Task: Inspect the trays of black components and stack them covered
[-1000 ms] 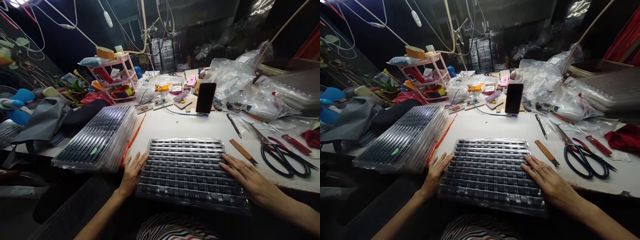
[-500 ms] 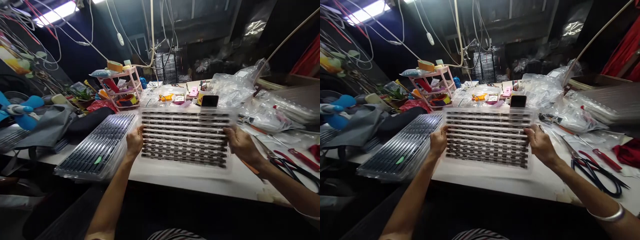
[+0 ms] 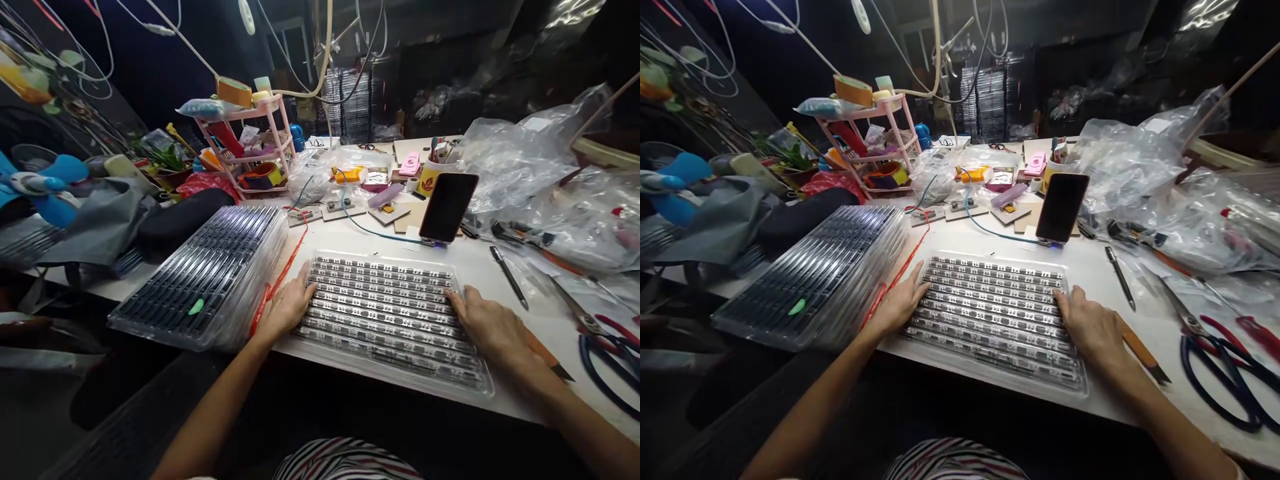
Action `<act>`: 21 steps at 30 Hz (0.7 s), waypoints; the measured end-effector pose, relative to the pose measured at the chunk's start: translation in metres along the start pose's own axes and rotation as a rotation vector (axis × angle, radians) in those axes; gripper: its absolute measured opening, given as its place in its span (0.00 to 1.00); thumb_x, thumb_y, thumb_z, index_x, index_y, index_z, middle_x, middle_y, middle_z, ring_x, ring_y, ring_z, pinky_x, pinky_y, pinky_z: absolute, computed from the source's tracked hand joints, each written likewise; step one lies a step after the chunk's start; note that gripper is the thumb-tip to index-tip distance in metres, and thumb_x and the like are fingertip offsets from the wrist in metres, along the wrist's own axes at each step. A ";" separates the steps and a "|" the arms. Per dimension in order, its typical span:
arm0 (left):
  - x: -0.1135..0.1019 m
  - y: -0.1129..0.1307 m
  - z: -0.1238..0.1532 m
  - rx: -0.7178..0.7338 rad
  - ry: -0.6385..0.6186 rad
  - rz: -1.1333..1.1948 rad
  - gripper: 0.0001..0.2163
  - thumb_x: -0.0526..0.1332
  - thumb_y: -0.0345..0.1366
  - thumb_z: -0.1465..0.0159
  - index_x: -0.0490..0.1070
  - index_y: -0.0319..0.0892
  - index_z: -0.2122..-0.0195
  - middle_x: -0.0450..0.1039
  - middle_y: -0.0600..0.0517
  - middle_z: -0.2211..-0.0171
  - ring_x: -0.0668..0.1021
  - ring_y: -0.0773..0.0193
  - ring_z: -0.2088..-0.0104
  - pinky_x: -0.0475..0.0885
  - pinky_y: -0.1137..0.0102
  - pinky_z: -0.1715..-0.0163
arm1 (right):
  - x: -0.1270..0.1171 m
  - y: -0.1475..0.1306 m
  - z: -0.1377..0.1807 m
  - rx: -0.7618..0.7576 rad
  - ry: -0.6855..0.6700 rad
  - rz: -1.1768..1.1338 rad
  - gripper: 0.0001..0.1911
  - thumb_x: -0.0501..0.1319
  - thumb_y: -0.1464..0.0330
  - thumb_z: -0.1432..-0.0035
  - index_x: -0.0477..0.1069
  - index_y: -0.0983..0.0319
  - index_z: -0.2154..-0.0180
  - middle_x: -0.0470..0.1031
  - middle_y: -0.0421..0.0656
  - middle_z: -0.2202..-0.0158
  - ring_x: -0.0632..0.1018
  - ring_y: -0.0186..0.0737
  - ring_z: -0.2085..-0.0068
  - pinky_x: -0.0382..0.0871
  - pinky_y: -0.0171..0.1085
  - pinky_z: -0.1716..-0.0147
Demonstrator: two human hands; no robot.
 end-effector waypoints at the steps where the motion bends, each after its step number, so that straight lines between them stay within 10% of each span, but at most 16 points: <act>1: 0.000 0.003 0.004 0.024 -0.009 -0.010 0.24 0.47 0.46 0.32 0.53 0.48 0.35 0.76 0.46 0.59 0.77 0.56 0.58 0.67 0.68 0.60 | -0.001 0.000 0.000 0.012 0.006 0.031 0.30 0.36 0.54 0.35 0.64 0.67 0.51 0.76 0.54 0.71 0.79 0.56 0.66 0.68 0.47 0.66; 8: -0.003 0.009 -0.001 0.031 0.041 -0.034 0.23 0.43 0.45 0.31 0.55 0.48 0.36 0.76 0.43 0.61 0.78 0.52 0.60 0.68 0.64 0.61 | -0.016 -0.011 -0.002 -0.128 0.221 0.062 0.31 0.38 0.56 0.34 0.63 0.72 0.45 0.75 0.60 0.62 0.77 0.57 0.62 0.68 0.50 0.65; 11: -0.005 0.006 -0.001 0.001 0.068 -0.018 0.23 0.46 0.46 0.32 0.59 0.47 0.38 0.78 0.41 0.64 0.79 0.51 0.63 0.68 0.62 0.61 | -0.023 -0.041 0.028 -0.500 0.450 0.076 0.29 0.43 0.56 0.34 0.61 0.67 0.42 0.64 0.62 0.43 0.69 0.61 0.45 0.62 0.56 0.53; 15: -0.007 0.002 0.002 -0.018 0.099 0.020 0.22 0.47 0.47 0.32 0.61 0.50 0.39 0.79 0.41 0.64 0.79 0.49 0.64 0.68 0.60 0.62 | 0.002 -0.074 0.070 -0.910 0.388 0.019 0.36 0.48 0.46 0.40 0.57 0.61 0.38 0.53 0.54 0.35 0.52 0.58 0.35 0.53 0.56 0.43; 21: -0.002 -0.005 -0.001 -0.018 0.116 0.125 0.22 0.49 0.48 0.33 0.63 0.52 0.40 0.79 0.42 0.62 0.79 0.48 0.63 0.68 0.58 0.61 | 0.012 -0.089 0.082 -0.885 0.414 0.063 0.36 0.51 0.53 0.40 0.56 0.71 0.39 0.51 0.62 0.36 0.47 0.65 0.34 0.48 0.62 0.42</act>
Point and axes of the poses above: each hand's wrist, its own z-axis away from the middle knuckle, its own x-axis out of the palm, y = z × x, the point moved 9 cm from there along -z, towards the middle knuckle
